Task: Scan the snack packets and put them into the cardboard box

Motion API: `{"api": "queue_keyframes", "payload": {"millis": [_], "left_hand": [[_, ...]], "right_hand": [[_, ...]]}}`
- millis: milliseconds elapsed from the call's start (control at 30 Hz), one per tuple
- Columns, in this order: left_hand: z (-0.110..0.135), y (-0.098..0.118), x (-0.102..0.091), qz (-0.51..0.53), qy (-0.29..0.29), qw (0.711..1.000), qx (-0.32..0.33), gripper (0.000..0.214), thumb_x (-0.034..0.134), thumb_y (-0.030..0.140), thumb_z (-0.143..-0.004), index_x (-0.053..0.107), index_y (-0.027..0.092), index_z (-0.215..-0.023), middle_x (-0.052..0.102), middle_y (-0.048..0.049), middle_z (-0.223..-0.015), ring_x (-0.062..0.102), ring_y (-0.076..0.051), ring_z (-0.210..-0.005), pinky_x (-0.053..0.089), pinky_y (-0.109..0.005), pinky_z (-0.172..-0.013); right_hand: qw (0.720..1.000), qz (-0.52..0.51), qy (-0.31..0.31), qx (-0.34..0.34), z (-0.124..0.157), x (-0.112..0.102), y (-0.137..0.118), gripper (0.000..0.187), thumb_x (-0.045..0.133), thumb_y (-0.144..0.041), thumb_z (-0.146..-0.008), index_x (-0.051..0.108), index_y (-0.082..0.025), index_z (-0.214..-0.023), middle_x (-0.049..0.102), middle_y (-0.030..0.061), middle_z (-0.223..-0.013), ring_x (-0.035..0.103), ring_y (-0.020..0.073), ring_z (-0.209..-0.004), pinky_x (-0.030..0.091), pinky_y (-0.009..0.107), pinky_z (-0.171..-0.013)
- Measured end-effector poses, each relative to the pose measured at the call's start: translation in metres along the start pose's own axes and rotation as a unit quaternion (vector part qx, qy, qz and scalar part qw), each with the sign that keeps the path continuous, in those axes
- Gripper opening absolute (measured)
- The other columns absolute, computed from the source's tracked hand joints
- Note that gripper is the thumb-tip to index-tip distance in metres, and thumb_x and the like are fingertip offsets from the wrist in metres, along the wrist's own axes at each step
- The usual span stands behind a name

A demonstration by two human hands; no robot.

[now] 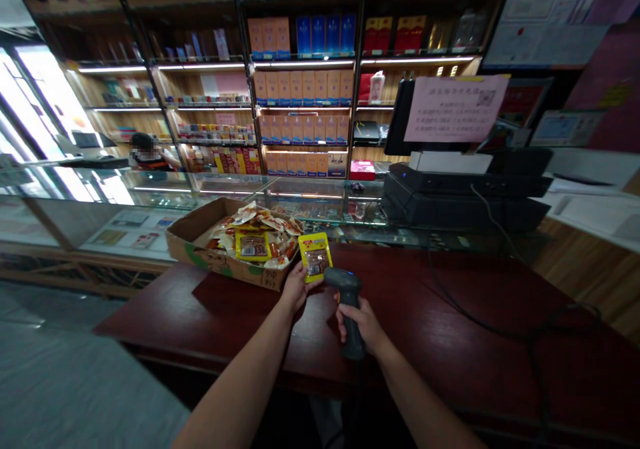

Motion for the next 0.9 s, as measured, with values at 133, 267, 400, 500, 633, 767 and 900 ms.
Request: {"api": "queue_keyframes", "payload": {"millis": [133,267,400,500,633,767,900], "left_hand": [[0.000,-0.001,0.001,-0.005,0.000,1.000,0.000,0.025,0.054,0.018,-0.080,0.056,0.017,-0.105,0.066,-0.0090,-0.097,0.065,-0.018,-0.078,0.055,-0.039,-0.072],[0.003,-0.001,0.005,0.018,-0.017,1.000,0.000,0.026,0.050,0.021,-0.083,0.054,0.015,-0.108,0.067,-0.0126,-0.100,0.065,-0.021,-0.087,0.052,-0.041,-0.080],[0.005,-0.001,0.005,0.010,-0.002,1.000,0.007,0.027,0.050,0.021,-0.083,0.053,0.014,-0.109,0.066,-0.0134,-0.103,0.065,-0.022,-0.091,0.051,-0.044,-0.082],[0.004,0.002,0.004,-0.017,0.015,1.000,0.003,0.024,0.052,0.018,-0.081,0.054,0.015,-0.104,0.066,-0.0109,-0.100,0.066,-0.020,-0.083,0.054,-0.041,-0.076],[-0.002,0.001,0.016,-0.052,0.032,0.997,-0.040,0.019,0.050,0.014,-0.081,0.056,0.014,-0.099,0.066,-0.0093,-0.089,0.066,-0.017,-0.070,0.056,-0.034,-0.064],[-0.018,-0.017,0.056,-0.061,-0.006,0.995,-0.078,0.017,0.051,0.013,-0.080,0.056,0.013,-0.096,0.066,-0.0088,-0.083,0.065,-0.016,-0.064,0.056,-0.032,-0.057],[-0.038,-0.054,0.109,-0.065,-0.055,0.990,-0.116,0.013,0.052,0.013,-0.080,0.056,0.012,-0.092,0.066,-0.0105,-0.083,0.065,-0.017,-0.065,0.055,-0.029,-0.054]], "right_hand": [[1.000,-0.001,-0.004,0.005,0.001,0.001,0.000,0.036,0.067,-0.035,-0.065,0.050,-0.016,-0.089,0.057,-0.0052,-0.049,0.048,0.0093,-0.032,0.043,0.021,-0.031],[1.000,-0.009,-0.005,0.005,0.001,0.002,0.001,0.033,0.066,-0.034,-0.065,0.050,-0.016,-0.087,0.057,-0.0052,-0.049,0.047,0.0089,-0.031,0.043,0.021,-0.030],[1.000,-0.016,-0.002,-0.001,0.002,0.002,0.002,0.034,0.067,-0.034,-0.064,0.050,-0.016,-0.087,0.057,-0.0054,-0.049,0.047,0.0093,-0.031,0.043,0.021,-0.030],[1.000,-0.022,0.006,-0.009,0.001,-0.004,-0.007,0.036,0.068,-0.034,-0.064,0.050,-0.016,-0.089,0.057,-0.0051,-0.050,0.048,0.0095,-0.032,0.042,0.021,-0.030],[0.998,-0.025,0.034,-0.050,-0.005,-0.040,-0.040,0.038,0.067,-0.033,-0.065,0.051,-0.015,-0.094,0.056,-0.0055,-0.051,0.049,0.0099,-0.033,0.043,0.022,-0.032],[0.990,-0.046,0.082,-0.104,-0.008,-0.101,-0.071,0.038,0.068,-0.033,-0.064,0.053,-0.016,-0.095,0.056,-0.0054,-0.053,0.049,0.0094,-0.036,0.044,0.022,-0.035],[0.977,-0.098,0.111,-0.152,-0.005,-0.142,-0.078,0.033,0.066,-0.034,-0.067,0.055,-0.018,-0.093,0.054,-0.0059,-0.054,0.046,0.0075,-0.036,0.040,0.020,-0.035]]}}
Point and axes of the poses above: each hand's wrist, its own z-axis away from the middle knuckle, its own x-axis out of the palm, y = z × x, the point moved 2 cm from there along -z, towards the middle knuckle
